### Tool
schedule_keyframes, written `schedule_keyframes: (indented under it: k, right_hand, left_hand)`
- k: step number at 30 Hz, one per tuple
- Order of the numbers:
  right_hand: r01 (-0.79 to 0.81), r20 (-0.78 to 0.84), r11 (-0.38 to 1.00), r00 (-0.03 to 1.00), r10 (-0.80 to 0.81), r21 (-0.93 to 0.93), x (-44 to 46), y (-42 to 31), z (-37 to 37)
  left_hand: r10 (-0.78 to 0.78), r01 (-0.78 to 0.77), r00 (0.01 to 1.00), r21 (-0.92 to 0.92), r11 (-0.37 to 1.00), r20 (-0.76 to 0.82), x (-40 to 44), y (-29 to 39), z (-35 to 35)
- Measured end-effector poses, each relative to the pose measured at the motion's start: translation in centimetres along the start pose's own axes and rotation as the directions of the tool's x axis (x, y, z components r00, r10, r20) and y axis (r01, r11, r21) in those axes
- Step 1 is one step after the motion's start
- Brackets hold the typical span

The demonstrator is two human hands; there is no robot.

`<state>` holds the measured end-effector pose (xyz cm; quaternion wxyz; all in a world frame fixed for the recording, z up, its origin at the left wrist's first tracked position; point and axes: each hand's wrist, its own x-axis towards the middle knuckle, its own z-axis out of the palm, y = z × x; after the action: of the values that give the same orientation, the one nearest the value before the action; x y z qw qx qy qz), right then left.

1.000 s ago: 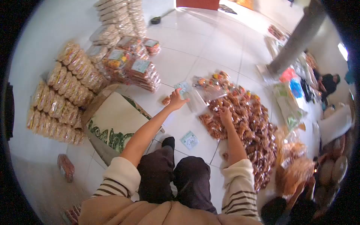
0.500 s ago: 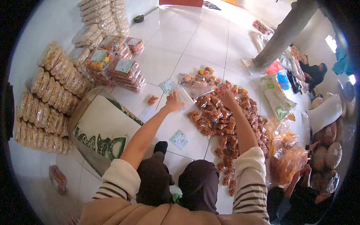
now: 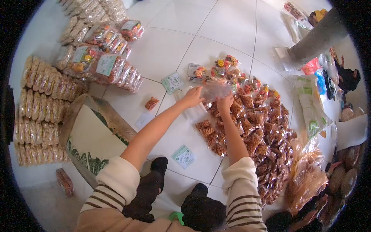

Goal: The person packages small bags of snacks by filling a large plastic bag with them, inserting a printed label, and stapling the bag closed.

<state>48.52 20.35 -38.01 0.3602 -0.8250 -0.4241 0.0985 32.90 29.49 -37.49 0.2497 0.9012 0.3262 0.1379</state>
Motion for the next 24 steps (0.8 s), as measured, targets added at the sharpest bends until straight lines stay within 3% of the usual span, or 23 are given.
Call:
schedule_keyframes:
  k: [1,2,3,5,7,9,10,13,15,17,20,21,23,24]
  right_hand:
    - [-0.173,-0.145,0.980,0.972,0.186,0.096,0.4,-0.3,1.0]
    - [-0.180,-0.134,0.979,0.972,0.192,0.096,0.9,-0.6,1.7]
    - [-0.296,-0.115,0.936,0.940,0.321,0.191,1.2,-1.3,1.9]
    - [-0.506,-0.045,0.785,0.830,0.556,0.358,1.8,-2.3,1.5]
    - [-0.515,-0.040,0.795,0.831,0.554,0.320,2.1,-2.6,1.0]
    - [-0.321,-0.078,0.896,0.930,0.360,0.305,1.4,-3.0,-0.1]
    - [-0.204,-0.081,0.891,0.963,0.258,0.405,0.6,-4.8,-1.6]
    - [-0.134,-0.089,0.958,0.983,0.161,0.252,-0.8,-6.2,-2.5]
    - [-0.097,-0.074,0.968,0.990,0.117,0.230,-2.0,-7.7,-4.0]
    - [-0.185,0.044,0.932,0.983,0.181,0.310,-3.1,-10.1,-6.0]
    - [-0.136,0.013,0.950,0.990,0.138,0.280,-3.9,-10.8,-7.4]
    - [-0.109,-0.012,0.947,0.993,0.118,0.301,-4.6,-12.5,-9.2]
    - [-0.099,-0.112,0.927,0.983,0.148,0.361,-7.4,-15.8,-13.3]
    - [-0.092,-0.097,0.839,0.981,0.170,0.536,-7.4,-14.6,-13.1]
  left_hand:
    - [-0.010,0.010,1.000,0.001,1.000,0.008,0.8,0.7,0.4]
    - [-0.118,0.116,0.993,-0.104,0.988,-0.021,1.5,1.5,0.7]
    - [-0.230,0.217,0.972,-0.210,0.953,-0.038,1.7,2.3,0.8]
    - [-0.271,0.252,0.957,-0.167,0.953,-0.107,1.3,3.4,1.5]
    - [-0.291,0.272,0.939,-0.123,0.955,-0.183,1.2,3.7,2.1]
    - [-0.432,0.328,0.861,-0.356,0.875,-0.268,0.8,3.9,2.4]
    - [-0.520,0.365,0.800,-0.445,0.818,-0.300,0.2,5.3,1.0]
    - [-0.536,0.341,0.826,-0.599,0.725,-0.177,-1.3,4.6,-0.2]
    - [-0.521,0.296,0.815,-0.590,0.751,-0.253,-2.4,5.2,-1.4]
    - [-0.431,0.332,0.878,-0.382,0.863,-0.210,-3.9,6.2,-4.2]
    - [-0.266,0.221,0.949,-0.244,0.944,-0.171,-6.4,9.0,-10.0]
    - [-0.244,0.198,0.949,-0.225,0.954,-0.199,-7.0,9.9,-12.0]
    - [-0.221,0.134,0.890,-0.232,0.963,-0.400,-9.1,11.7,-14.9]
    - [-0.235,0.137,0.872,-0.248,0.959,-0.430,-10.0,12.5,-16.7]
